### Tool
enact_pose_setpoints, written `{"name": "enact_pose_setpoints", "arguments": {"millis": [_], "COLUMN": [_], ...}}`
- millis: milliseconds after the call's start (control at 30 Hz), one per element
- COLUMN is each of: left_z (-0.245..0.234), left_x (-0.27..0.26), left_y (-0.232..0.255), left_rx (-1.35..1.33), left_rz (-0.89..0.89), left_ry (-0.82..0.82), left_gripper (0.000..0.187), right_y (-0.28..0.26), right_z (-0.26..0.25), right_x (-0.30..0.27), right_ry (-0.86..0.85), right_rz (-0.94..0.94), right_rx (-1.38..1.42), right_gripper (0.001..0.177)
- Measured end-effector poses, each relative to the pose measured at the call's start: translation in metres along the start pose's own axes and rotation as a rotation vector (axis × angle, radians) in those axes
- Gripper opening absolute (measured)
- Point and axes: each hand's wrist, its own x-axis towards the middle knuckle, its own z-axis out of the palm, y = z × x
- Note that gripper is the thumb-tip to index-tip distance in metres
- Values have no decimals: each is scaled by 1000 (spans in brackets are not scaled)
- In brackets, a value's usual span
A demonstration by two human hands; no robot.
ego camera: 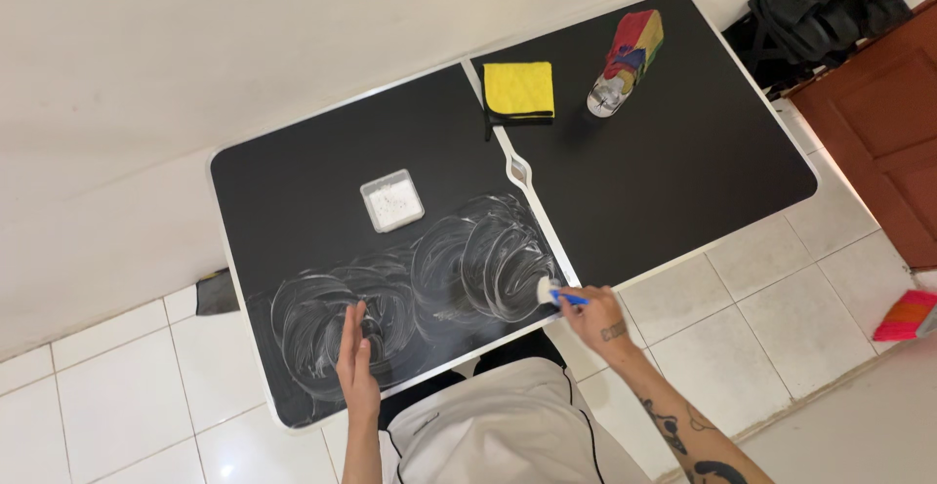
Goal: The person applies a white paste to a black tabletop using a blue brush, spreading it in long strokes and circular motions. They then wipe the paste off with a multicolored cloth, leaving the surface clean.
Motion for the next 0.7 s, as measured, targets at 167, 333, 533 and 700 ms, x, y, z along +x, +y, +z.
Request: {"name": "enact_pose_setpoints", "arguments": {"millis": [167,333,533,700], "left_z": [-5,-14,-29,-38], "left_x": [-11,-13,-18,-15], "left_y": [7,9,7,3], "left_rx": [3,-44,-6,-7], "left_rz": [-10,50,-2,12], "left_ry": [38,41,110,123], "left_gripper": [58,58,58,57], "right_y": [-47,-114,-113,-79], "right_z": [53,97,84,62], "right_x": [-15,13,71,41], "right_ry": [-138,-296,-21,-133], "right_rz": [-169,-274,-205,-102], "right_rx": [128,221,180,-51], "right_gripper": [14,15,17,18]}}
